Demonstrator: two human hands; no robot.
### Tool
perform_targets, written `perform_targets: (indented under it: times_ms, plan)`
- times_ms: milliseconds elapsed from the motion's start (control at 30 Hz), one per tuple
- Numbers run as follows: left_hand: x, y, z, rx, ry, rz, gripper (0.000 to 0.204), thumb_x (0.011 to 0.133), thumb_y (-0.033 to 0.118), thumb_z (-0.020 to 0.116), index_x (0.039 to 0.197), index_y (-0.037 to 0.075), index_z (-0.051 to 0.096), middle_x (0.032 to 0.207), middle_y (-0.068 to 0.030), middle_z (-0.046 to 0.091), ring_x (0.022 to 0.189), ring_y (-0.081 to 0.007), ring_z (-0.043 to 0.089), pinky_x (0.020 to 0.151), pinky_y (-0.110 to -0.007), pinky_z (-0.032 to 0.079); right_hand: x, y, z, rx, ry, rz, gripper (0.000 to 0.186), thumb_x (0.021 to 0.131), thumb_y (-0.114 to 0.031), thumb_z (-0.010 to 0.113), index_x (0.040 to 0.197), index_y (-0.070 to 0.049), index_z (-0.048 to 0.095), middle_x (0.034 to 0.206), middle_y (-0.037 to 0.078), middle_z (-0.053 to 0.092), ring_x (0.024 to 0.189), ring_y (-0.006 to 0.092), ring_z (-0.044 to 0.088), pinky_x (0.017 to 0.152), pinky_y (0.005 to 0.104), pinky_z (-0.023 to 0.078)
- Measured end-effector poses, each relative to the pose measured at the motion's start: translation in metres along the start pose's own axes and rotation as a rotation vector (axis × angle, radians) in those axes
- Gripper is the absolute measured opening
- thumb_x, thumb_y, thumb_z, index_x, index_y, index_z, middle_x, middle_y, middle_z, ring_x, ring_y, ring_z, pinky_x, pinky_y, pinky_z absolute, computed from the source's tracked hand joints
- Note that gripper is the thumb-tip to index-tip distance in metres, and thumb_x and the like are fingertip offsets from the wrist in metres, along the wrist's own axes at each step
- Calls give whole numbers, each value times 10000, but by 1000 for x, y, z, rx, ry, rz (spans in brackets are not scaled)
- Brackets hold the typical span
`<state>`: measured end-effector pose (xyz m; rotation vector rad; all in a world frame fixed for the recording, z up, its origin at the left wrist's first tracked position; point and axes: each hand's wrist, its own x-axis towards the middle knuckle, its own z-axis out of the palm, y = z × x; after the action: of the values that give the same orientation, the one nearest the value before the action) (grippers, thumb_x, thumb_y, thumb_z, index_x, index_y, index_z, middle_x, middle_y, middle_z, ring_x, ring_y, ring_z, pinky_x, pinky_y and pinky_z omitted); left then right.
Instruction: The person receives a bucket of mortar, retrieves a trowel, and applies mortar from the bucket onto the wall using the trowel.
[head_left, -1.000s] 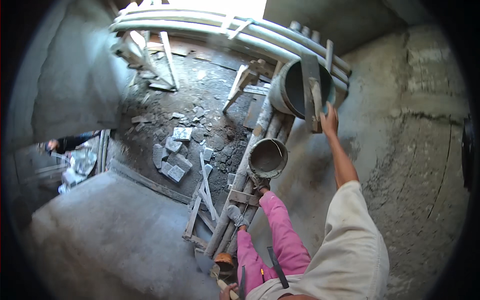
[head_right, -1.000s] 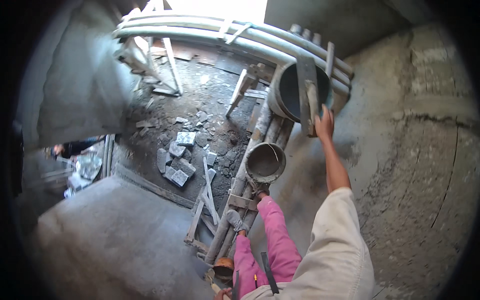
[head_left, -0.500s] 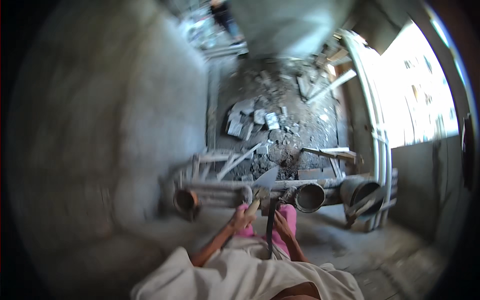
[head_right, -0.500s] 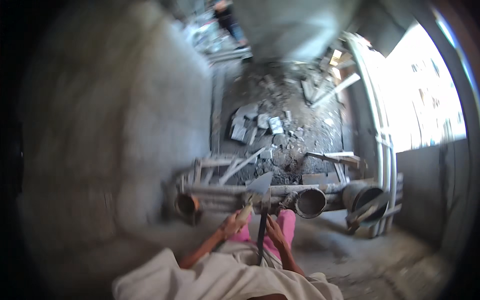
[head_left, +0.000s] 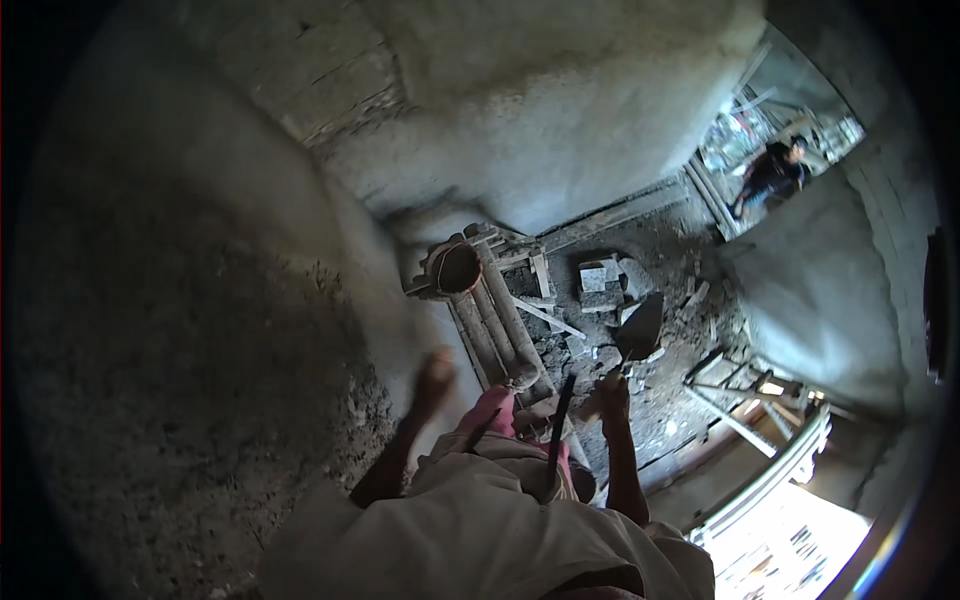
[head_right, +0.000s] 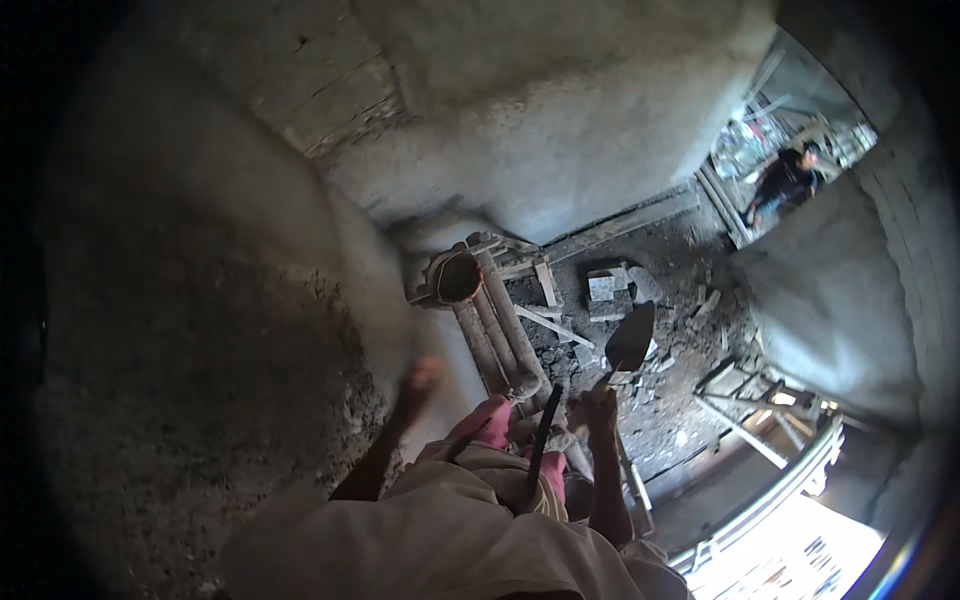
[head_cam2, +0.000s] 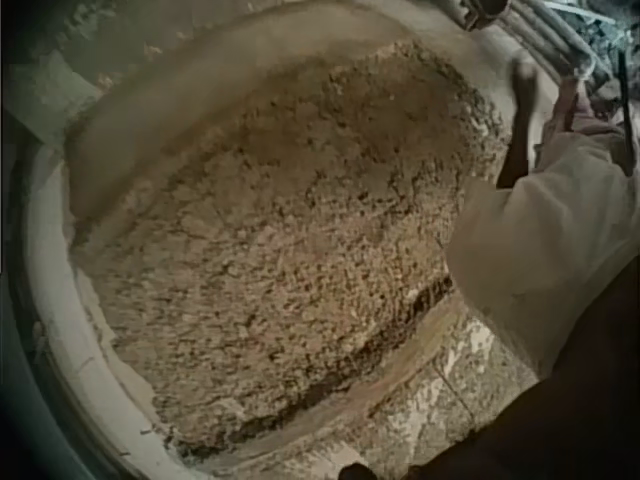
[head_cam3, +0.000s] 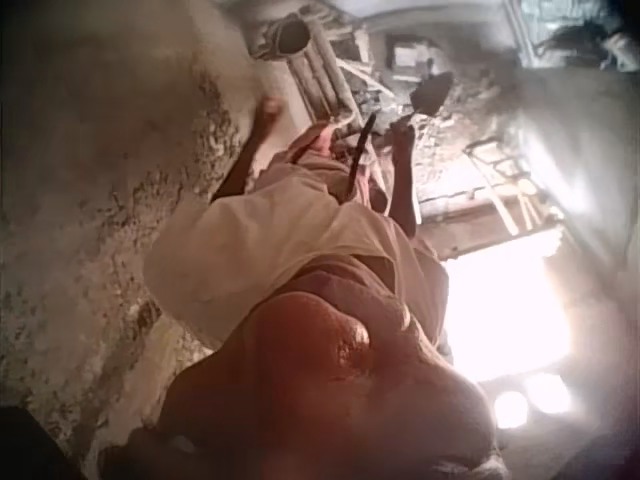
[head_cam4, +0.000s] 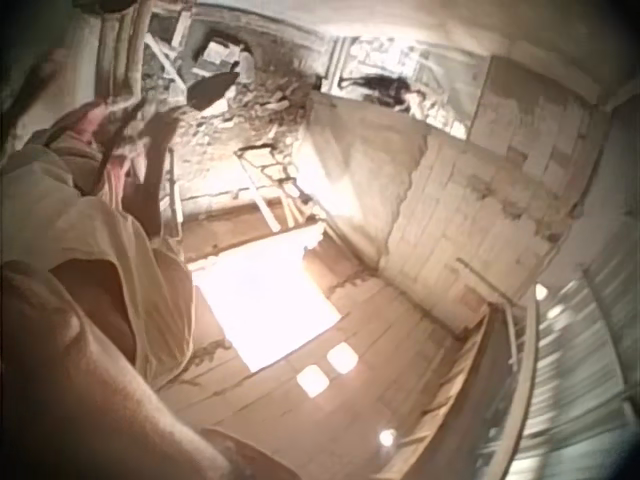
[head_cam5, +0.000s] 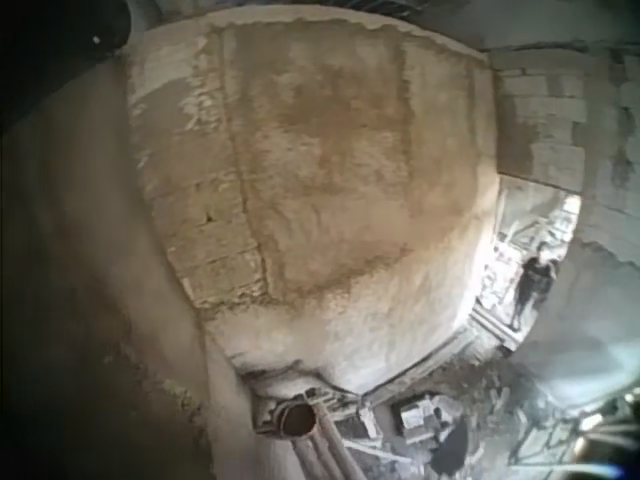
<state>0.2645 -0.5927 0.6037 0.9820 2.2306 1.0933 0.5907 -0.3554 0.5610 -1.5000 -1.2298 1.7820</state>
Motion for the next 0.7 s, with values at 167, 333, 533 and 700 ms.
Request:
perform_targets:
  times_ms: [167,333,533,700]
  plan:
    - [-13,75,-214,702,775,221,205,931,147,580,1111,59,627,1100,-132,648,1063,-287,606,964,-433,464,44,-20,-7,-705,227,-409,408,823,-270,730,1070,-36,506,612,64,535,440,151,527,389,329,434]
    - [-12,138,-335,1241,1152,453,150,933,205,589,1031,103,640,1168,-94,641,1138,-292,579,1032,-528,390,39,-70,70,-722,-108,-67,401,810,-241,749,1083,-63,517,625,54,548,432,128,517,382,319,429]
    - [-16,121,-383,1658,1235,0,229,919,366,615,1094,228,669,1260,-29,625,1265,-287,499,1088,-621,258,36,-86,142,-1206,-160,-266,532,779,-280,729,1218,-75,510,1096,221,638,982,427,622,800,509,502]
    - [-5,111,-383,1842,1184,-360,230,946,397,569,1079,243,675,1181,22,669,1308,-279,459,1087,-625,249,62,-89,199,-1263,-267,-420,484,768,-241,725,1164,-86,493,1179,221,564,974,466,604,808,521,504]
